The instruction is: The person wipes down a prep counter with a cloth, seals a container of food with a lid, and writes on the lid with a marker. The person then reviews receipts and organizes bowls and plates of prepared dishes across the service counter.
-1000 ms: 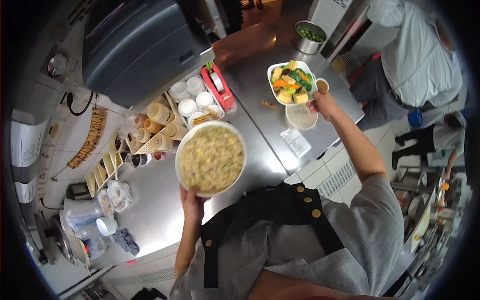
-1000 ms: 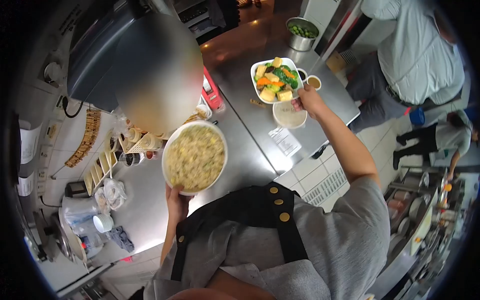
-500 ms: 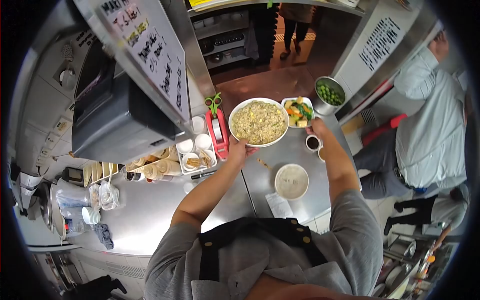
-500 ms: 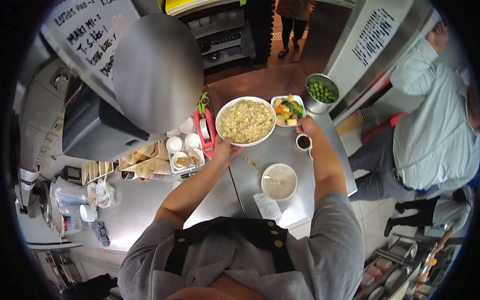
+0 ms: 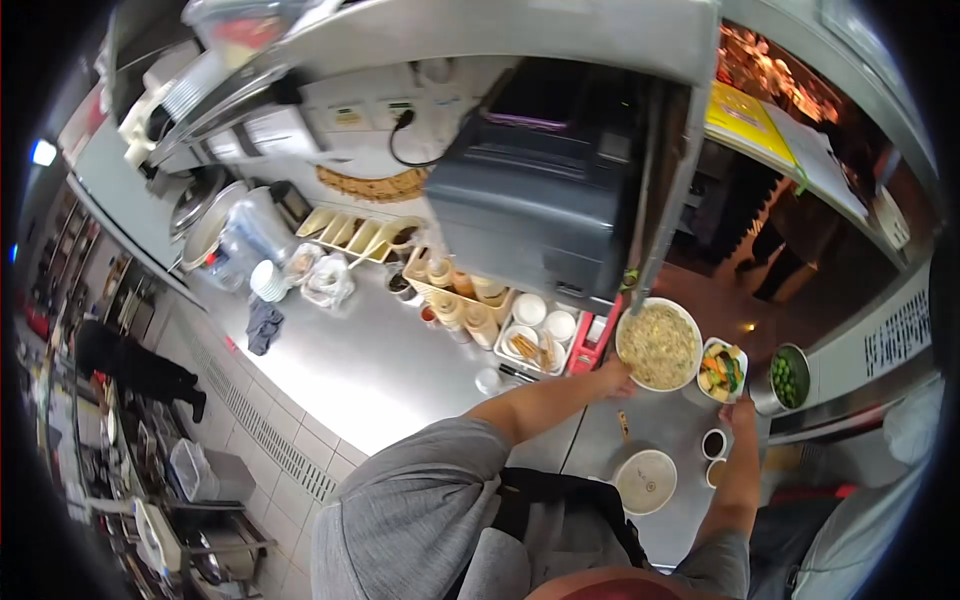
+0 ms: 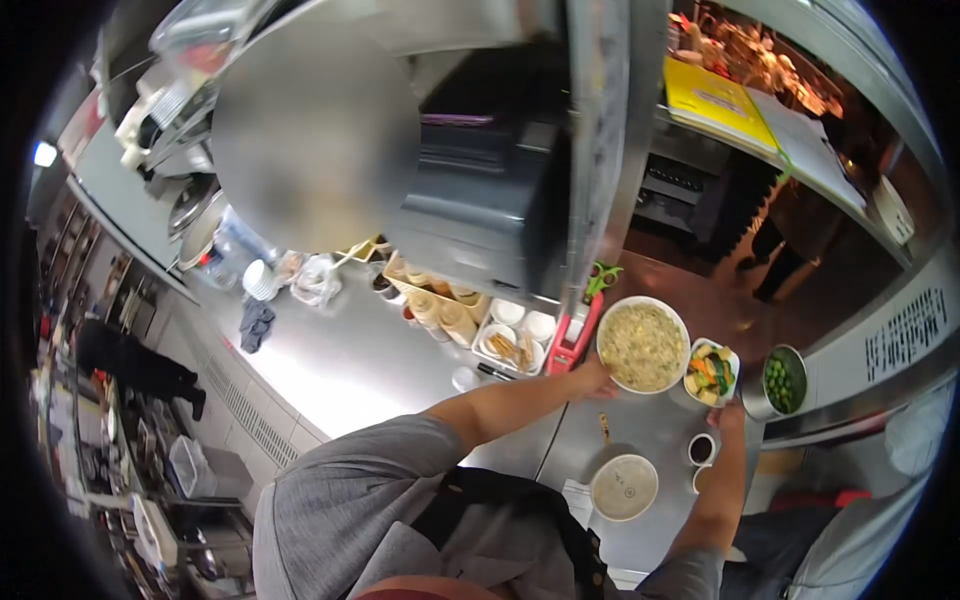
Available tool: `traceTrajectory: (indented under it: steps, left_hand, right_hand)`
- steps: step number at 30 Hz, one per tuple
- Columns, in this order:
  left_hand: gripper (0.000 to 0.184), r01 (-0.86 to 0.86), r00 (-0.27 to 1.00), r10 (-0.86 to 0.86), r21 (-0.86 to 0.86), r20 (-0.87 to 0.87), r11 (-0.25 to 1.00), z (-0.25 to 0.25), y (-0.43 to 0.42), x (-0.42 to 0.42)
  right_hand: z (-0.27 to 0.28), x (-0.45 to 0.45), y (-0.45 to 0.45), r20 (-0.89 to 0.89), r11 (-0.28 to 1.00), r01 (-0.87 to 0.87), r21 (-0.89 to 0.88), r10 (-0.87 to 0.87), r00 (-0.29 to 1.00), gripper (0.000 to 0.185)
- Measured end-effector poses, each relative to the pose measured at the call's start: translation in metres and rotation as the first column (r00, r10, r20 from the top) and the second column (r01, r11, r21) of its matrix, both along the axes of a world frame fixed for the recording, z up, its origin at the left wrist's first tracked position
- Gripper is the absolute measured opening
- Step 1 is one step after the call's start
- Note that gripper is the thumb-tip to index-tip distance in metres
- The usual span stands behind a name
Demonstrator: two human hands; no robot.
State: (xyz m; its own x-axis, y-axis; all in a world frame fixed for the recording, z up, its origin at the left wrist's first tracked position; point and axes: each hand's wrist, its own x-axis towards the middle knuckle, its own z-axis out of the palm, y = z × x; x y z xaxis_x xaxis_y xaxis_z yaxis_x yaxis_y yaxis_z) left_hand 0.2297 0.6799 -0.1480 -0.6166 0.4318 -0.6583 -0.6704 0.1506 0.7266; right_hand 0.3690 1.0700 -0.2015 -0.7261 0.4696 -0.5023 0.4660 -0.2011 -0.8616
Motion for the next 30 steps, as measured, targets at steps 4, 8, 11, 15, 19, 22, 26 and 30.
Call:
traceTrajectory:
  steps: [4,8,11,15,19,22,26,30]
  left_hand:
    - [0.039,0.377,0.917,-0.394,-0.187,-0.065,0.907,0.042,-0.075,0.024]
    - [0.012,0.467,0.566,-0.424,-0.150,-0.707,0.872,0.082,-0.196,0.042]
    - [0.012,0.296,0.728,-0.313,-0.132,-0.610,0.946,0.114,-0.283,0.039]
    - [0.014,-0.068,0.784,-0.024,-0.125,-0.621,0.990,0.147,-0.383,0.010]
    - [0.015,-0.500,0.761,0.513,0.144,-0.398,0.854,0.163,-0.473,-0.014]
    - [0.028,-0.497,0.724,0.544,0.227,-0.424,0.837,0.173,-0.514,-0.031]
    - [0.034,-0.455,0.736,0.533,0.278,-0.416,0.846,0.193,-0.536,-0.059]
    - [0.037,-0.322,0.776,0.424,0.284,-0.467,0.903,0.219,-0.529,-0.056]
  right_hand:
    - [-0.035,-0.012,-0.005,0.187,0.042,-0.182,0.982,-0.227,0.956,0.037]
    - [0.112,-0.026,-0.137,0.178,0.169,-0.151,0.974,-0.158,0.971,0.063]
    - [0.168,-0.030,-0.201,0.102,0.133,-0.092,0.987,-0.076,0.992,0.068]
    - [0.201,-0.038,-0.262,-0.042,-0.013,0.043,0.999,0.079,0.996,0.066]
    - [0.246,-0.038,-0.375,-0.014,0.054,0.002,0.999,0.216,0.976,0.064]
    - [0.251,-0.048,-0.441,-0.037,0.102,0.009,0.995,0.275,0.961,0.057]
    - [0.238,-0.061,-0.499,-0.122,0.333,-0.028,0.942,0.421,0.899,0.028]
    - [0.304,-0.046,-0.559,-0.568,0.354,0.456,0.817,0.353,0.744,0.024]
